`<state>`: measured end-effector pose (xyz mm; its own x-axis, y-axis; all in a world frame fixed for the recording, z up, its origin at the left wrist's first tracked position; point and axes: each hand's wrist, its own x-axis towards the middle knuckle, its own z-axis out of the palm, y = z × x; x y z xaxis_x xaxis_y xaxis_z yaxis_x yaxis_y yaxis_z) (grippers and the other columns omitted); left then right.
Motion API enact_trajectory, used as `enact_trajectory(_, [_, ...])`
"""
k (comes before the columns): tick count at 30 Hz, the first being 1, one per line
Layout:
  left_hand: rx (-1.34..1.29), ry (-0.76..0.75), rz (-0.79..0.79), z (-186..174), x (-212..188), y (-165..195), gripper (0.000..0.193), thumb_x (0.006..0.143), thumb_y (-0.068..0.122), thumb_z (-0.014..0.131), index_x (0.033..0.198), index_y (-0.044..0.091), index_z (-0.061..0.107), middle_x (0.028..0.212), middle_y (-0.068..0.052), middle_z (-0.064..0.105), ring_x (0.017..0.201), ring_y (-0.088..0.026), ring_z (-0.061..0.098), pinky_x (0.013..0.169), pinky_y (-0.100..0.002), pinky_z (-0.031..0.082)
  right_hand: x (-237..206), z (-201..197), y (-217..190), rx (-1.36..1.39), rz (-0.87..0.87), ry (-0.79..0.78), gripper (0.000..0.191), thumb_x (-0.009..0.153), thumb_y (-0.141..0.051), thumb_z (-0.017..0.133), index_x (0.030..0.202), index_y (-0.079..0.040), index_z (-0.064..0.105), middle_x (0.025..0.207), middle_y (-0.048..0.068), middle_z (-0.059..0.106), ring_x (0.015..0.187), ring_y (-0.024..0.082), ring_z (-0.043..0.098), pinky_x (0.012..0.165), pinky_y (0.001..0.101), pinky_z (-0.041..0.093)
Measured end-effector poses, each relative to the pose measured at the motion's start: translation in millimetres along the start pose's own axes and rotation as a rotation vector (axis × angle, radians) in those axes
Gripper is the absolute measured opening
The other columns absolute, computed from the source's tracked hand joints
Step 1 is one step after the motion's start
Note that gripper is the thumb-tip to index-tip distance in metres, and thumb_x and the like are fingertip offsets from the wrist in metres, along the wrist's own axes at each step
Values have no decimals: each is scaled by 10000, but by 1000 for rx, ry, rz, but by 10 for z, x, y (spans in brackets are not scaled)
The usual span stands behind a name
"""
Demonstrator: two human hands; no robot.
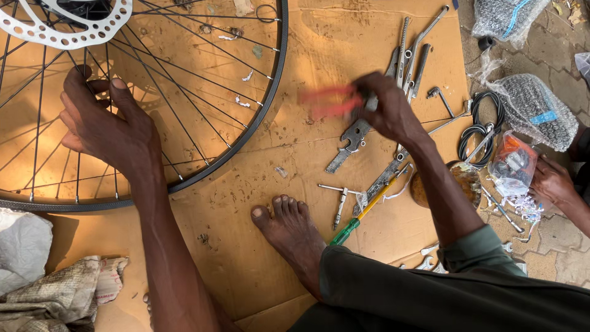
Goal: The person installs a disc brake rotor onto a bicycle wheel hub, aligning the rotor and tightening the retaining bolts with an Allen key. The person flips the wheel to access the opposite side and continues tightening the bolts to secure the rotor.
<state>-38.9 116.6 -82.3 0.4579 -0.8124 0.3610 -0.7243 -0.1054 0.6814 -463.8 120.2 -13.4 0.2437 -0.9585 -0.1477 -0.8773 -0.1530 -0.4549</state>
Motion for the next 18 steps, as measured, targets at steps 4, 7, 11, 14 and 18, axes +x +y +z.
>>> enact_trajectory(4, [-2,-17,-43,1,17,17,338,1122,270,624,1413,106,577,1162,25,678,1078,-220,580,964,-497,305,-55,20,136,-123,-111,261,405,941,-152,846,1250,18,646,1155,204,622,1081,365,597,921,473,485])
enact_trajectory(7, [18,-3,-46,15,36,13,354,1122,279,617,1428,108,567,1173,9,669,1109,-232,574,946,-494,306,-228,182,75,55,219,-42,192,959,-77,659,1140,-85,722,1073,88,717,896,291,711,798,396,569])
enact_trajectory(11, [-44,54,-45,11,28,66,380,1147,331,626,1420,78,546,1187,-51,655,1162,-244,579,1000,-536,310,-538,545,-208,-124,-51,-26,133,875,-61,706,1004,-28,718,1027,118,691,929,320,683,777,421,562])
enact_trajectory(14, [-58,243,68,-17,-31,178,418,1148,332,575,1395,11,472,1305,-162,574,1268,-303,507,1045,-570,294,-673,690,-394,-163,48,89,88,907,-55,693,985,-17,707,1028,134,679,905,329,682,774,433,571])
enact_trajectory(18, [-189,164,134,12,-169,509,309,1165,293,517,1322,28,539,1226,-151,593,1175,-276,560,1014,-432,446,-633,668,-589,-188,-61,194,129,886,-16,689,1009,20,681,1012,171,654,897,360,678,781,425,578])
